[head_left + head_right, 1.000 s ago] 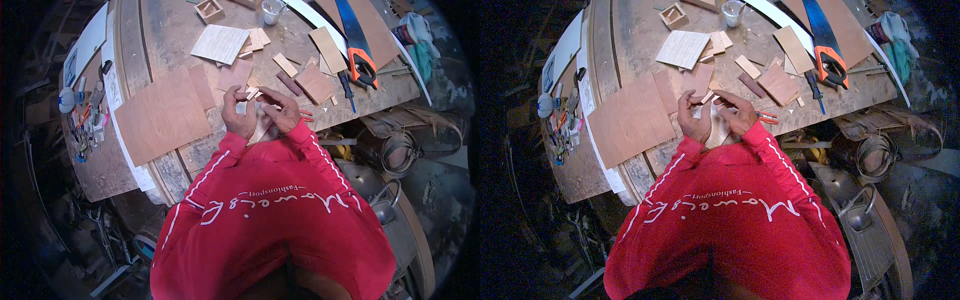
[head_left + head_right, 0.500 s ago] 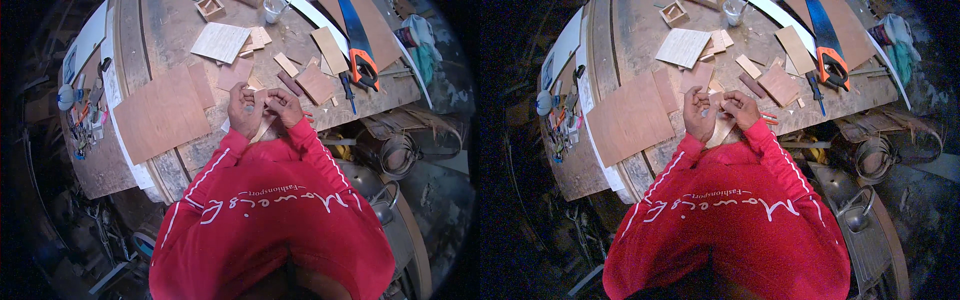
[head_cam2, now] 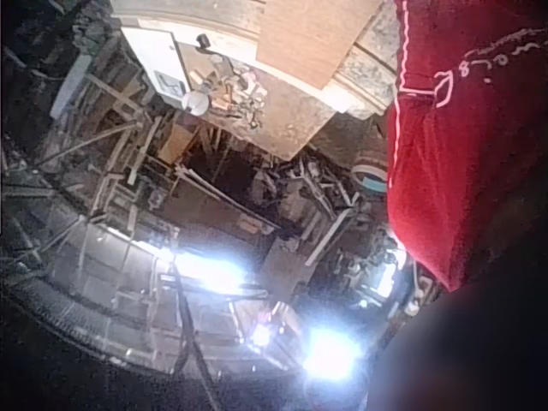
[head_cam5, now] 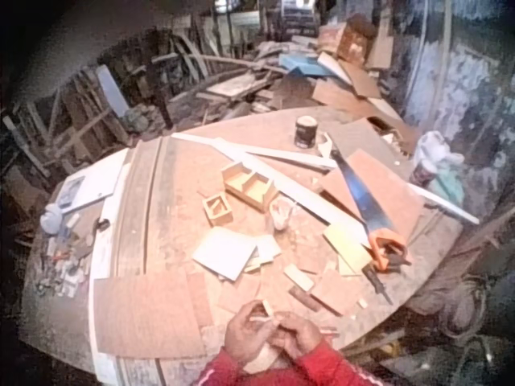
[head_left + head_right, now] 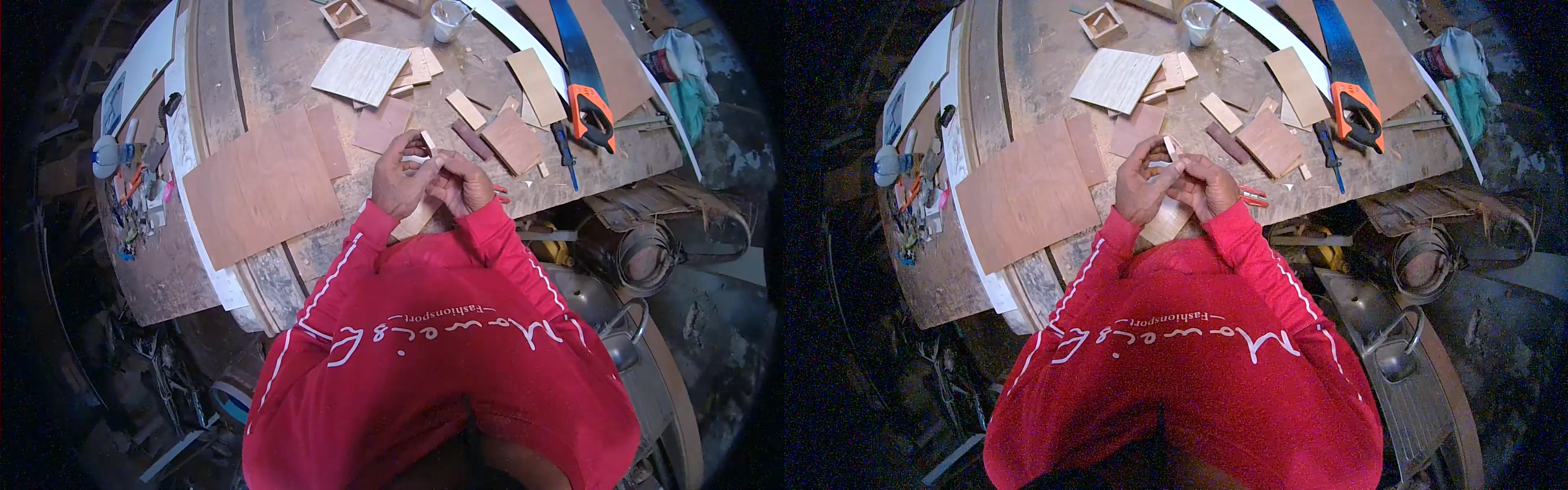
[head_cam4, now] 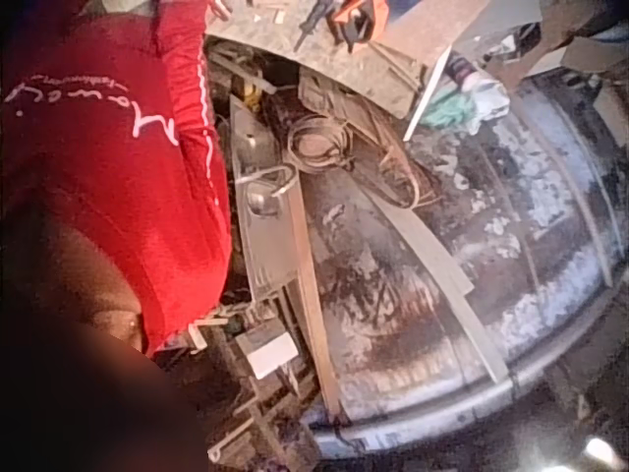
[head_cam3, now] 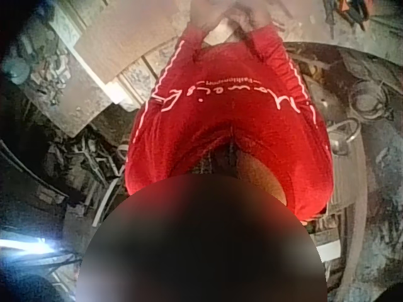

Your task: Marking and dry-fitting wooden pieces for a small assembly at a workbench.

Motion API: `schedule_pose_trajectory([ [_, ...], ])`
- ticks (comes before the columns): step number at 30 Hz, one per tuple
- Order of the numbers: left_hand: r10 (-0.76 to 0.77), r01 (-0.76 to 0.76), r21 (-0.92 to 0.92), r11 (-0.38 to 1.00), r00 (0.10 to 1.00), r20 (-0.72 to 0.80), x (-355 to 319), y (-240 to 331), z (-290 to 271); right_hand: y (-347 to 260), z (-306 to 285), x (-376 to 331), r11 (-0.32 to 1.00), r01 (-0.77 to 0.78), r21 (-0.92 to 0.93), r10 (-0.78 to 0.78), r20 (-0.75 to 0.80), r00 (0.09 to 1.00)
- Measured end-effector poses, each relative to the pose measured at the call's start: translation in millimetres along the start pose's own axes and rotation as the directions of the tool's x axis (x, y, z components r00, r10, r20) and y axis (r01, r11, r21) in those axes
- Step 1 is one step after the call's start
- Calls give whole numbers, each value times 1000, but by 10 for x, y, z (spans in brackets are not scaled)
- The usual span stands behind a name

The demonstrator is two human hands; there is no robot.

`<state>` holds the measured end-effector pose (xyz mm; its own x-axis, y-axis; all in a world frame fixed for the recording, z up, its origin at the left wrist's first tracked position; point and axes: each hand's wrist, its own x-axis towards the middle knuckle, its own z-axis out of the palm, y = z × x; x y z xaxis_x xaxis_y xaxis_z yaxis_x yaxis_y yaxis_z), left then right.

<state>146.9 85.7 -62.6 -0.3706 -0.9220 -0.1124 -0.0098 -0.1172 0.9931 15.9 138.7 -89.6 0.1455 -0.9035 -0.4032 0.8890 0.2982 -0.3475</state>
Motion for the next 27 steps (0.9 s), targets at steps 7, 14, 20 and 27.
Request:
schedule_pose_trajectory([
  [7, -90, 91, -28, 995, 996, 12, 16, 2, -42, -68, 130, -75, 989, -61, -131, 42, -147, 988],
  [14, -204, 203, -146, 968, 979, 12, 21, 23, -40, -85, 211, -125, 968, -76, -239, 28, -199, 980],
  [20, -258, 273, -245, 930, 962, 90, 23, -24, -74, -99, 234, -132, 932, -84, -353, 7, -213, 977],
  [27, 35, -36, 73, 997, 999, 19, 289, -3, -66, -627, -38, 156, 639, 46, -768, -337, -226, 914],
])
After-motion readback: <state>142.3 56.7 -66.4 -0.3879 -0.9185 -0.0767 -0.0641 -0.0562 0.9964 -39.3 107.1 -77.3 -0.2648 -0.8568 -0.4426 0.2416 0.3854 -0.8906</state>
